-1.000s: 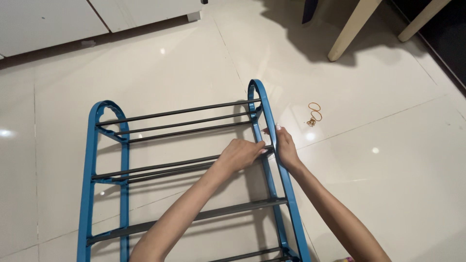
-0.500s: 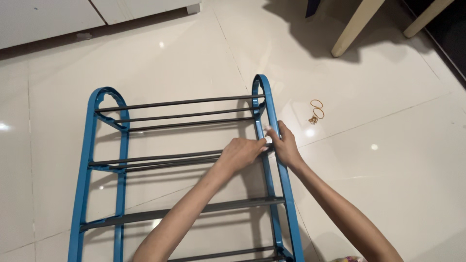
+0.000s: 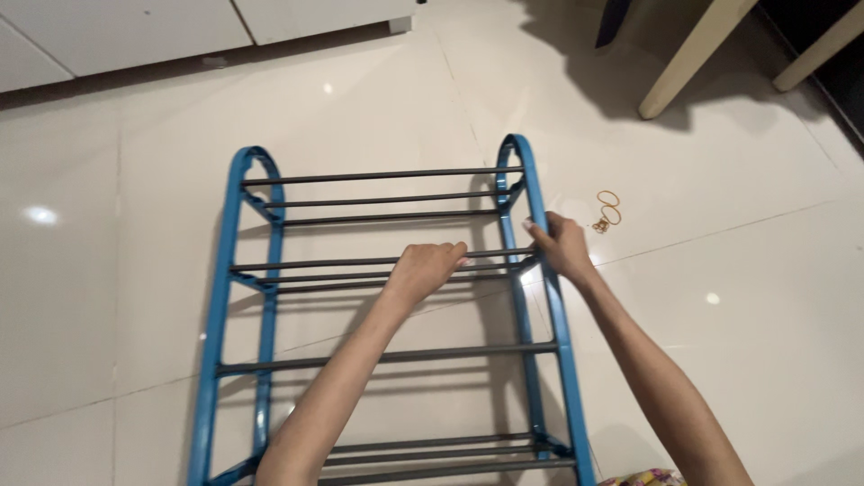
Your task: The person assembles a blue metal rack by hand on a tiled floor. They repeatedly insert and adjust horizontal bars into the side frames, then lift and reposition the rack to continue assembly.
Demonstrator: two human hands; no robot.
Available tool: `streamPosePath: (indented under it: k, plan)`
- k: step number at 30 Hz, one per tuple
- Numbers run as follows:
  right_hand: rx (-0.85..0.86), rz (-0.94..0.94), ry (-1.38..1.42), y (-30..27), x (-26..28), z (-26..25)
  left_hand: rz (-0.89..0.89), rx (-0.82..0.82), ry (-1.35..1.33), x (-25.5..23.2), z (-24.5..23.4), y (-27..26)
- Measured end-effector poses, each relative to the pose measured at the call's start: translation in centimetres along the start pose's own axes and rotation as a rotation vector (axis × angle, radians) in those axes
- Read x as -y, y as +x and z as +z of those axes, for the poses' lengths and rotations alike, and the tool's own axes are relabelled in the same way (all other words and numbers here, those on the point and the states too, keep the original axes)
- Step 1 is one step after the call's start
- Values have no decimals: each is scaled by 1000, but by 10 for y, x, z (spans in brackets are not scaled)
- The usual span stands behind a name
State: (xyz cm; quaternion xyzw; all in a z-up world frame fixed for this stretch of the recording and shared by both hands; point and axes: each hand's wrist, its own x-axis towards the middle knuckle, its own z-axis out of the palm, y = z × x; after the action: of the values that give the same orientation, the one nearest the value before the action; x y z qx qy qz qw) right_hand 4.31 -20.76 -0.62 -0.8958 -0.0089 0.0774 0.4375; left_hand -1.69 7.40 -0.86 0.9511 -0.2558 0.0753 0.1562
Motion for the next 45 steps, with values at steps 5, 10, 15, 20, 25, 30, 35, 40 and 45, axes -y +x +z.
streamPosePath:
  k: [5, 10, 15, 20, 25, 30, 35, 40, 45]
  plan:
    - [-7, 6, -55, 17, -23, -26, -107, 26, 14, 20, -12, -26]
    - [-35, 81, 4, 16, -30, -46, -127, -40, -11, 27, -11, -39]
    - [-34, -19, 286, 11, -40, -41, -142, -28, 36, 20, -8, -34]
    - [93, 57, 455, -2, -30, -20, -69, -44, -26, -4, -5, -18]
    - [246, 67, 609, -29, -3, 3, 30, -43, -127, -37, 2, 5]
    - [253, 61, 474, -34, -1, -6, 54, 29, -101, -58, 6, 19]
    - [-24, -283, 214, -29, -17, 9, 96, 34, -189, -64, 11, 32]
    - [-31, -241, 333, -30, -16, 18, 73, -7, -240, -67, 17, 32]
    - [-14, -249, 505, -29, -15, 22, 1, 45, -187, -74, 23, 29]
